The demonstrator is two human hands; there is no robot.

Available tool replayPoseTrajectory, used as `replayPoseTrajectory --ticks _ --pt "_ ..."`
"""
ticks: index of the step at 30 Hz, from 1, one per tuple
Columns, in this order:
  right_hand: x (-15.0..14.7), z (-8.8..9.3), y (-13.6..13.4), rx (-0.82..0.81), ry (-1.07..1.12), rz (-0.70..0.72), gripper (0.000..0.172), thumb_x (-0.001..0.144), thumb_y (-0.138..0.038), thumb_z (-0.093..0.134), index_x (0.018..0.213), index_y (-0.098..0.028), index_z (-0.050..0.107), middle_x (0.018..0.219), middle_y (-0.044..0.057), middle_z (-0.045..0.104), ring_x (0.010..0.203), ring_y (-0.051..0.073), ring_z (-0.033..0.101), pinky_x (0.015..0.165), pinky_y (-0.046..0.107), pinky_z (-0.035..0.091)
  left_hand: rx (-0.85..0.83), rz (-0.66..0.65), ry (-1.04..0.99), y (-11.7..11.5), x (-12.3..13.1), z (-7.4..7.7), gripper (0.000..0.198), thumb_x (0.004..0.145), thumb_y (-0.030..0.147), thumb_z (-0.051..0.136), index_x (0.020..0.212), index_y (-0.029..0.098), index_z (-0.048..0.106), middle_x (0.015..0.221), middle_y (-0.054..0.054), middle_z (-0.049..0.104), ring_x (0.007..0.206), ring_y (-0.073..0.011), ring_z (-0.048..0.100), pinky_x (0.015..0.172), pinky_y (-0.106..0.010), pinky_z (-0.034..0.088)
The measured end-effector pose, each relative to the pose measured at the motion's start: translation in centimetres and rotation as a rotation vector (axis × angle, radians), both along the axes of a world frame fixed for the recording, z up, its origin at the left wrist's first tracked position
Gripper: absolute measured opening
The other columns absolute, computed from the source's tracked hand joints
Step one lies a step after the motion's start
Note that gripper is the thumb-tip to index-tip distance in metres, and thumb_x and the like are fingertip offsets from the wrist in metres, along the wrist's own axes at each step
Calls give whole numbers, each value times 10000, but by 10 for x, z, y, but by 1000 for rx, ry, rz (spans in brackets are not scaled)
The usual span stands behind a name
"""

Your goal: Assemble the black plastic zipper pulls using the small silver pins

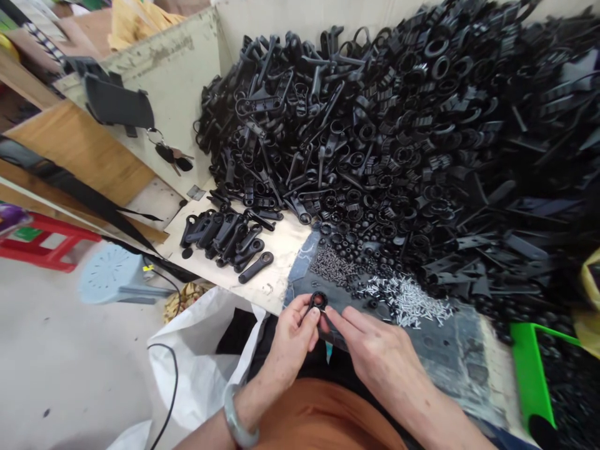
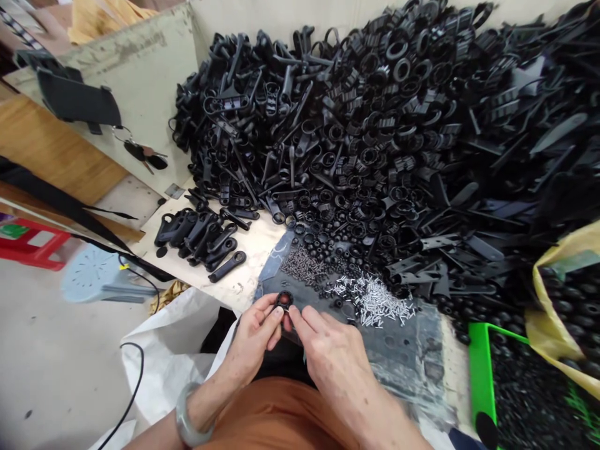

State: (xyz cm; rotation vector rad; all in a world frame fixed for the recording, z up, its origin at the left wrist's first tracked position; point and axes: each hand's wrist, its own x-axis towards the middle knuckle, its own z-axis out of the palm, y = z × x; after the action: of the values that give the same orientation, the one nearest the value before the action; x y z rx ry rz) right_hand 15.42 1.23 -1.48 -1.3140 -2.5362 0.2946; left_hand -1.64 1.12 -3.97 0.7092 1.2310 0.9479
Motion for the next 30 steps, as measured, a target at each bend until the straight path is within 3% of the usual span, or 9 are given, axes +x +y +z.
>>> replayPoseTrajectory --ticks 6,10,13,17,21,23,25,27,30 --pt "-16 -4 -9 83 -146 -14 499 801 64 491 1214 -152 669 871 60 741 637 162 648 465 260 462 10 66 134 -2 4 -7 381 849 492 720 1043 175 633 618 56 560 451 -72 413 443 -195 327" --pt "-33 3 -12 21 -230 -52 447 783 64 564 1167 -124 694 963 109 753 661 192 683 454 274 476 104 21 300 -5 1 -9 286 869 400 705 1064 195 667 796 -21 716 769 -181 686 720 -263 529" --pt "-35 15 -8 -127 -217 -123 369 830 34 584 1132 -144 700 976 105 750 692 192 707 494 268 496 167 -17 381 -7 -2 -10 288 890 377 681 1125 210 675 989 -67 776 993 -241 729 887 -318 545" --pt "-14 32 -15 -302 41 -219 340 944 -55 534 1166 -244 710 963 15 747 775 149 730 676 238 545 305 -77 542 -2 -15 -6 368 791 384 750 1131 249 714 1116 -85 789 1040 -306 740 901 -356 560" --pt "22 35 -31 -212 272 -349 356 982 -149 508 1266 -254 697 980 34 765 836 171 725 727 268 560 388 71 796 18 -46 11 379 714 392 766 1071 272 727 936 -61 804 835 -303 750 713 -322 558" --pt "48 34 -22 -211 348 -453 343 1000 -282 530 1303 -241 686 796 7 743 646 160 667 584 257 524 339 109 730 25 -61 21 441 687 413 802 1089 262 700 806 -27 775 685 -243 703 589 -271 514" --pt "80 33 -1 -184 362 -575 360 1023 -399 504 1246 -207 710 655 -23 683 522 138 583 491 233 455 253 121 506 28 -66 30 531 671 452 835 1124 241 656 724 2 731 507 -153 575 463 -214 417" --pt "113 34 26 -11 267 -662 412 1054 -388 408 1173 -151 723 743 17 710 582 136 608 526 232 463 150 135 279 26 -61 34 576 680 496 842 1134 223 616 677 22 692 427 -89 452 401 -165 312" --pt "149 38 64 73 154 -685 374 1040 -317 413 1172 -148 719 843 47 712 666 150 629 601 250 472 42 121 91 21 -40 36 556 688 510 849 1069 203 587 608 50 635 393 -49 401 391 -127 252"
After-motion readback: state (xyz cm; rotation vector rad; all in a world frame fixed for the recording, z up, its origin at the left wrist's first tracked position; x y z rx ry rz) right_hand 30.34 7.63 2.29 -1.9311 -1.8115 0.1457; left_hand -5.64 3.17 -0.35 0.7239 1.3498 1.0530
